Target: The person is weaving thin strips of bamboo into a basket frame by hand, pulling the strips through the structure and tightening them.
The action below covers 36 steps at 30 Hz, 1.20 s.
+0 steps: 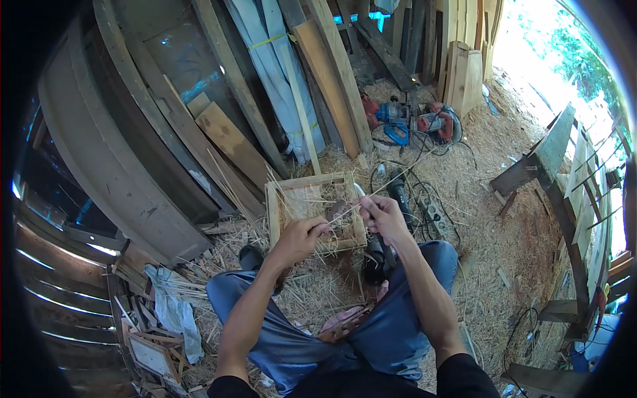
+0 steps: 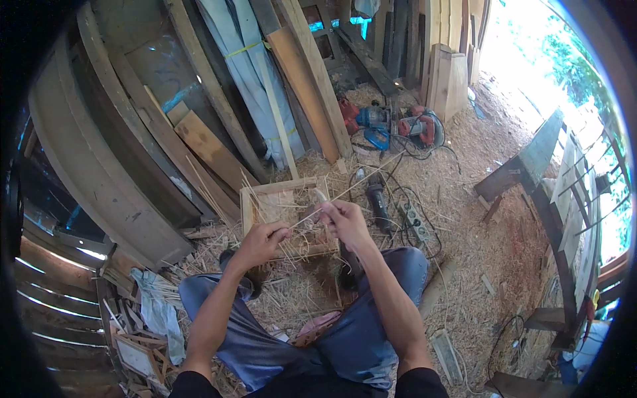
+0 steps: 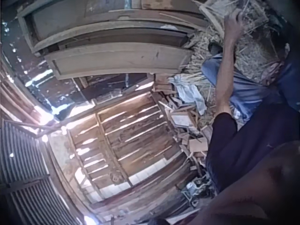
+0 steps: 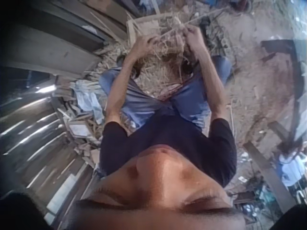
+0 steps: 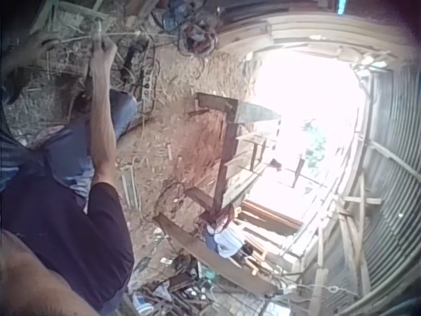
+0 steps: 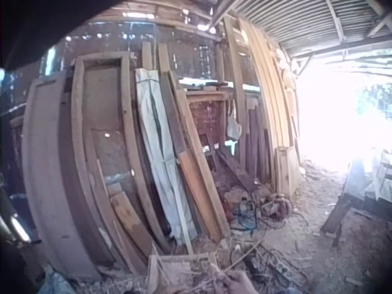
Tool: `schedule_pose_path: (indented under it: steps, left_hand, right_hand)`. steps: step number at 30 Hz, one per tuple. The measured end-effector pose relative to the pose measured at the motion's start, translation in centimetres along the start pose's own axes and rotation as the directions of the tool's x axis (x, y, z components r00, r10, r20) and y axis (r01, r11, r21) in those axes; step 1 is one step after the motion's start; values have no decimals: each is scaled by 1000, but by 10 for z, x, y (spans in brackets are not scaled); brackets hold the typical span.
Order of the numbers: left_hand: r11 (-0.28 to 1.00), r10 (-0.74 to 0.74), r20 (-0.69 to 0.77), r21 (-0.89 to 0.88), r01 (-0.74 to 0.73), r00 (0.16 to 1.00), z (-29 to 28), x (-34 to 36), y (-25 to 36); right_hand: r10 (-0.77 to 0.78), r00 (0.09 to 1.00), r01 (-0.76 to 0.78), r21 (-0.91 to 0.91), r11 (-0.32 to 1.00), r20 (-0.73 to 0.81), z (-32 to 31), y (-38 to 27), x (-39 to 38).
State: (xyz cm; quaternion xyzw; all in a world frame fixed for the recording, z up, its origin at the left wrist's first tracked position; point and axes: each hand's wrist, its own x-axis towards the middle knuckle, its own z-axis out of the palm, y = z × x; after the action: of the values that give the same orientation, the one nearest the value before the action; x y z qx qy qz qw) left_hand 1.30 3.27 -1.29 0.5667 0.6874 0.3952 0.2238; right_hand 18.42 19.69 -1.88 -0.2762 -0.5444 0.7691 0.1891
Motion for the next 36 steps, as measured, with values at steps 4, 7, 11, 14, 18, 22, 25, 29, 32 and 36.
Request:
schedule_pose_path:
  steps: [4, 7, 11, 14, 18, 22, 25, 29, 32, 36]
  left_hand:
    - [999, -38, 60, -24, 40, 997, -12, -3, 1]
    - [993, -98, 151, -44, 106, 984, -24, -7, -4]
    - [990, -108, 195, -69, 123, 975, -32, -15, -17]
    - [984, -153, 210, -61, 169, 966, -42, -20, -18]
    - [961, -255, 192, -55, 269, 948, -58, -37, -37]
    - [962, -267, 241, 2, 275, 933, -64, -39, -41]
    - [962, -271, 186, 21, 272, 944, -83, -49, -55]
    - [870, -321, -8, -398, 291, 947, -78, -40, -57]
    - [631, -381, -38, -741, 230, 924, -39, -7, -57]
    - [555, -374, -14, -805, 211, 927, -6, 12, -44]
  right_hand:
    - [-1, 995, 1, 1, 1000, -98, -24, -7, -2]
    - [8, 993, -4, 39, 999, -121, -39, -12, -6]
    - [-6, 993, 13, 65, 998, -121, -49, -14, -6]
    - [6, 991, -5, 10, 1000, -132, -54, -13, -5]
    - [-54, 968, 45, -41, 998, -246, -77, -23, -6]
    - [-121, 924, 122, -22, 992, -363, -105, -16, 4]
    - [-142, 838, 191, 38, 981, -527, -127, -29, 1]
    - [-94, 875, -33, -251, 967, -474, -104, -16, 6]
    - [-428, 860, 1, -838, 546, -278, -87, 22, 22]
    - [-429, 894, 138, -835, 533, -127, -20, 35, 20]
